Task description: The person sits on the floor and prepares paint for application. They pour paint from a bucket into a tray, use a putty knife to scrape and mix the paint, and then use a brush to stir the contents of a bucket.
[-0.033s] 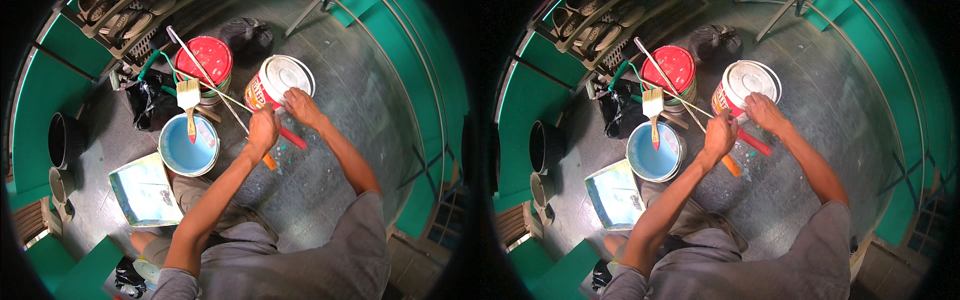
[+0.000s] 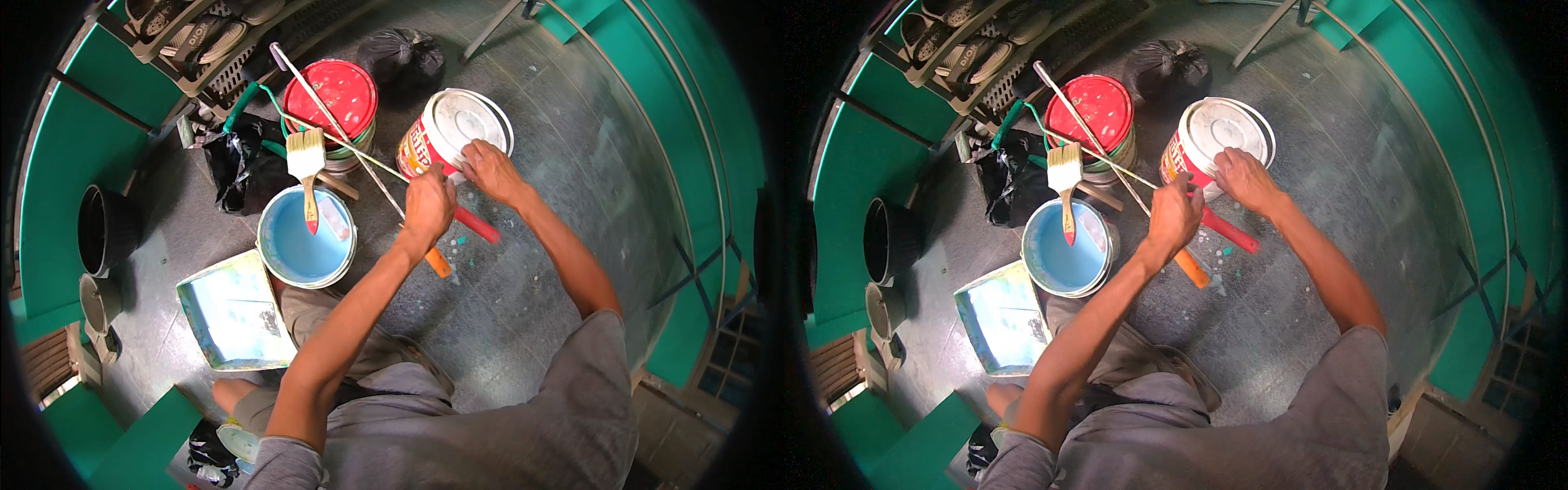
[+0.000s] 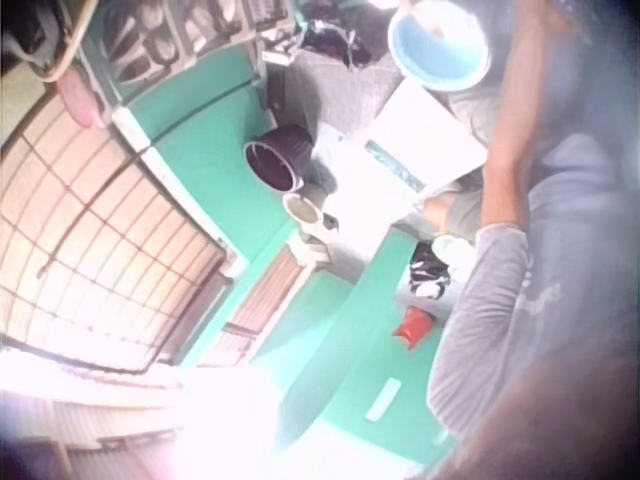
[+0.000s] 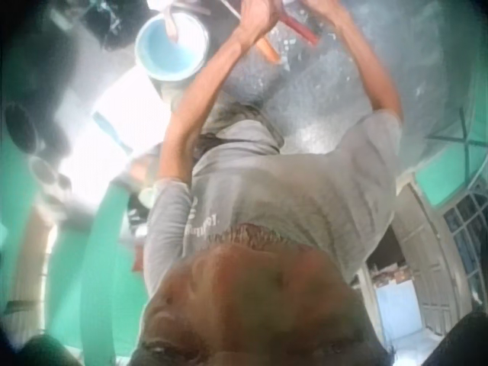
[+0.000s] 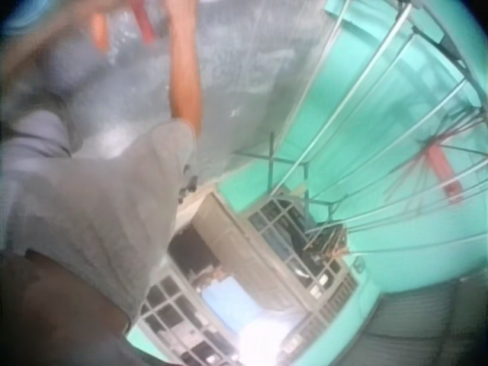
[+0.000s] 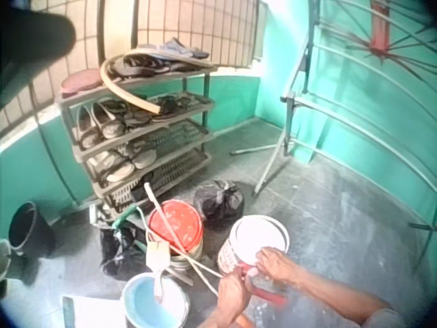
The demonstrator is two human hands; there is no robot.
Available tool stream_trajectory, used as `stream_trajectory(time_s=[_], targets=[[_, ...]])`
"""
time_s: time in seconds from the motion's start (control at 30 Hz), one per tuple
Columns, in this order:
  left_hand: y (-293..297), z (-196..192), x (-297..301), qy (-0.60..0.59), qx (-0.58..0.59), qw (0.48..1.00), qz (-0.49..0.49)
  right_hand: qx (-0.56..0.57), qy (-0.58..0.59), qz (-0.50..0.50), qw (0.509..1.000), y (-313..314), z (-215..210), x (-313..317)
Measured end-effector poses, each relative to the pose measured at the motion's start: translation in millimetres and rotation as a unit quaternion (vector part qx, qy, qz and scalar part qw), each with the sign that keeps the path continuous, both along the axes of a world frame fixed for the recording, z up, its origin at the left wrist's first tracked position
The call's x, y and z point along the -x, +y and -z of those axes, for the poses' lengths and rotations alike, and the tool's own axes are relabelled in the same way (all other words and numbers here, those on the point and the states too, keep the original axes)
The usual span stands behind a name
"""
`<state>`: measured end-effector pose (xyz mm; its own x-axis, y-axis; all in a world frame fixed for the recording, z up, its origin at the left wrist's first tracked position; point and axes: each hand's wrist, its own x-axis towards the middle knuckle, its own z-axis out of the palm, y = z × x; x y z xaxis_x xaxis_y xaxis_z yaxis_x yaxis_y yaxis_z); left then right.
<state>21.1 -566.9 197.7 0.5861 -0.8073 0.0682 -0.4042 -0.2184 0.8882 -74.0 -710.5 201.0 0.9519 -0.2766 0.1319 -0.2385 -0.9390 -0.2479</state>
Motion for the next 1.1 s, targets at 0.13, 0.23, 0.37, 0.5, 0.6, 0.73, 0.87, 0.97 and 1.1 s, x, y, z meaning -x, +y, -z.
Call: stream_trajectory(time_s=[0.13,0.23,0.37,0.5,0.6,0.73,0.87,0.97,1.1], targets=[[-30,-4,-12,-0.044,-0.054,0.997,-0.017,-0.034,0.017,0.02,0.999,-10,-7,0],[-52,11,-22,-0.036,-0.099,0.993,-0.05,-0.033,0.017,0.029,0.999,-13,-3,-1],[-64,20,-30,0.073,-0.106,0.99,-0.048,-0.044,0.02,0.048,0.998,-12,-4,-1],[-66,36,-29,0.105,-0.077,0.989,-0.064,-0.044,0.006,0.048,0.998,-14,-2,0],[-67,39,-30,0.125,-0.074,0.986,-0.08,-0.047,-0.014,0.052,0.997,-14,-2,0],[-69,31,-25,0.165,-0.038,0.984,-0.054,-0.042,-0.006,0.082,0.996,-17,0,3],[-66,30,-28,0.215,-0.045,0.973,-0.069,-0.063,0.012,0.077,0.995,-13,-7,1],[-72,36,-29,0.202,-0.059,0.973,-0.09,-0.102,0.03,0.067,0.992,-18,-13,-1],[-76,36,-26,0.135,-0.083,0.98,-0.118,-0.056,0.038,0.041,0.997,-17,-14,-3]])
